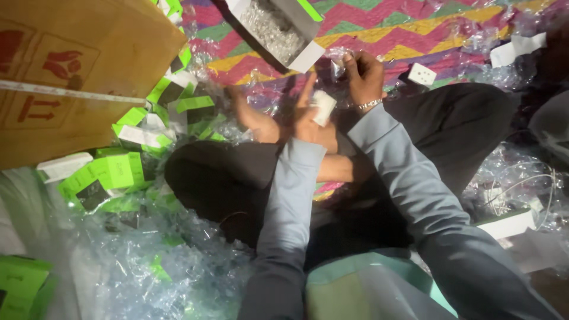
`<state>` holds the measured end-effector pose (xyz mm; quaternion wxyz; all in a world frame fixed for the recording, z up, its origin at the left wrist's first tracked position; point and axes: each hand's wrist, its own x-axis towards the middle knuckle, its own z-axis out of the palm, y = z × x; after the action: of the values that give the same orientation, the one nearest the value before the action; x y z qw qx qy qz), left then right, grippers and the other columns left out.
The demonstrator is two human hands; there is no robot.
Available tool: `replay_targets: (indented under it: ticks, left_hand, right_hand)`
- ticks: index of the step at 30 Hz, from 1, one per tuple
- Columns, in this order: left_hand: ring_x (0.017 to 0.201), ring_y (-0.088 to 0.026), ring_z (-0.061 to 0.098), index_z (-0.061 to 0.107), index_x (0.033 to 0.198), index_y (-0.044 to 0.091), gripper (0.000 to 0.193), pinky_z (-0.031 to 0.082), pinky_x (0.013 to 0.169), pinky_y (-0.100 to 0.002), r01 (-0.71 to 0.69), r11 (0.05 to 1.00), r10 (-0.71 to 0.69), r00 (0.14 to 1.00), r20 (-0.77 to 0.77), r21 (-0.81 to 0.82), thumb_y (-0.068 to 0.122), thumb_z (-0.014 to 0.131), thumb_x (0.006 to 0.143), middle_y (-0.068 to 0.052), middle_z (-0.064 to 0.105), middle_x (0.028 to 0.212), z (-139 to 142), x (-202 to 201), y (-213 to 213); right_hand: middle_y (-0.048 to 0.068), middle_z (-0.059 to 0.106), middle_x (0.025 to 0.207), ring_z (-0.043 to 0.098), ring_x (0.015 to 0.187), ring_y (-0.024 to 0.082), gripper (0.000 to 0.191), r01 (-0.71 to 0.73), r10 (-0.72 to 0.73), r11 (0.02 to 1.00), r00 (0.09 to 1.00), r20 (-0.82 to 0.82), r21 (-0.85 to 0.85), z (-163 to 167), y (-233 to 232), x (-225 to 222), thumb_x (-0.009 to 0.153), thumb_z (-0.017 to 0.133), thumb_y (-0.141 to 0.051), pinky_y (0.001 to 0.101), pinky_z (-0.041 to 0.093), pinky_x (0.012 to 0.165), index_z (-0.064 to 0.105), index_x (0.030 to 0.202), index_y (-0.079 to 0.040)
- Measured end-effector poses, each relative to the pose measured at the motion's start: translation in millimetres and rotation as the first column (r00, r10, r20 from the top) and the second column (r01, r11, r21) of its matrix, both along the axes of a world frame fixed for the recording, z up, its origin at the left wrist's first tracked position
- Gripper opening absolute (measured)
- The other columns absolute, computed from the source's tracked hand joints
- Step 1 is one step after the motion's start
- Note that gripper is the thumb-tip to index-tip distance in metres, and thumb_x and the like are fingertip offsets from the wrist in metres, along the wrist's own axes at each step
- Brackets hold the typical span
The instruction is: The person sits on a colorful mat and assembles small white electrical components, likely wall sockets, by hand. They pick up components, manipulate them, and place them into small green boxes. Other people are visible nearby performing similar tasks.
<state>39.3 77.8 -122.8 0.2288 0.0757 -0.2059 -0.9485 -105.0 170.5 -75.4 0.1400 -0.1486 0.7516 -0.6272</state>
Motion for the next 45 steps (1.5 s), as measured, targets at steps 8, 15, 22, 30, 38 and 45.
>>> replay_targets:
  ticks: [8,15,22,30,38,45]
  left_hand:
    - [0.137,-0.029,0.047,0.042,0.150,0.003,0.052,0.044,0.112,-0.041,-0.418,0.614,0.778,0.465,0.423,-0.670,0.014,0.054,0.101,-0.016,0.041,0.156,12,5,-11]
    - [0.109,-0.020,0.047,0.048,0.158,0.005,0.058,0.042,0.085,-0.025,0.045,0.813,0.296,0.826,0.479,-0.580,0.042,0.044,0.113,-0.012,0.045,0.158,8,5,-4]
    - [0.075,-0.025,0.038,0.057,0.165,0.008,0.064,0.039,0.066,-0.028,0.326,0.798,0.124,0.734,0.668,-0.506,0.044,0.044,0.114,-0.021,0.041,0.088,17,6,2]
    - [0.104,-0.023,0.069,0.068,0.122,0.005,0.034,0.055,0.093,-0.036,0.272,0.566,0.419,0.718,0.556,-0.778,0.030,0.055,0.105,-0.011,0.073,0.114,61,-7,3]
    - [0.103,-0.028,0.065,0.070,0.099,0.013,0.015,0.039,0.094,-0.051,0.253,-0.395,0.714,0.690,-0.121,-0.883,0.016,0.072,0.084,-0.002,0.072,0.101,84,-2,22]
    - [0.090,-0.019,0.065,0.065,0.128,0.007,0.040,0.055,0.082,-0.036,0.319,0.664,0.211,0.788,0.579,-0.676,0.027,0.072,0.094,-0.007,0.064,0.109,46,-5,12]
  right_hand:
    - [0.017,0.075,0.111,0.074,0.096,0.033,0.050,-0.701,0.785,0.610,0.600,-0.157,0.369,41,8,18,0.080,0.081,-0.030,0.0409,0.058,0.083,0.073,0.124,-0.008]
    - [0.018,0.074,0.106,0.074,0.093,0.031,0.071,-0.648,0.682,0.710,0.730,-0.039,0.277,68,6,12,0.083,0.083,-0.037,0.0406,0.056,0.080,0.060,0.142,-0.006]
    - [0.022,0.076,0.103,0.072,0.094,0.038,0.062,-0.757,0.864,0.435,0.503,0.010,0.487,51,29,-44,0.076,0.087,-0.043,0.0476,0.055,0.085,0.072,0.119,-0.001]
    - [0.011,0.073,0.088,0.069,0.078,0.024,0.029,0.120,0.129,0.862,0.888,-0.442,0.492,61,98,-183,0.107,0.081,-0.032,0.0385,0.053,0.069,0.069,0.111,-0.006]
    - [0.011,0.076,0.120,0.073,0.110,0.032,0.058,-0.275,0.582,-0.346,0.687,0.435,0.897,33,77,-141,0.073,0.085,-0.046,0.0468,0.059,0.091,0.077,0.125,-0.021]
    - [0.016,0.075,0.113,0.073,0.094,0.034,0.045,-0.438,0.671,0.616,0.728,-0.144,0.655,50,83,-122,0.088,0.072,-0.034,0.0454,0.057,0.081,0.071,0.126,-0.009]
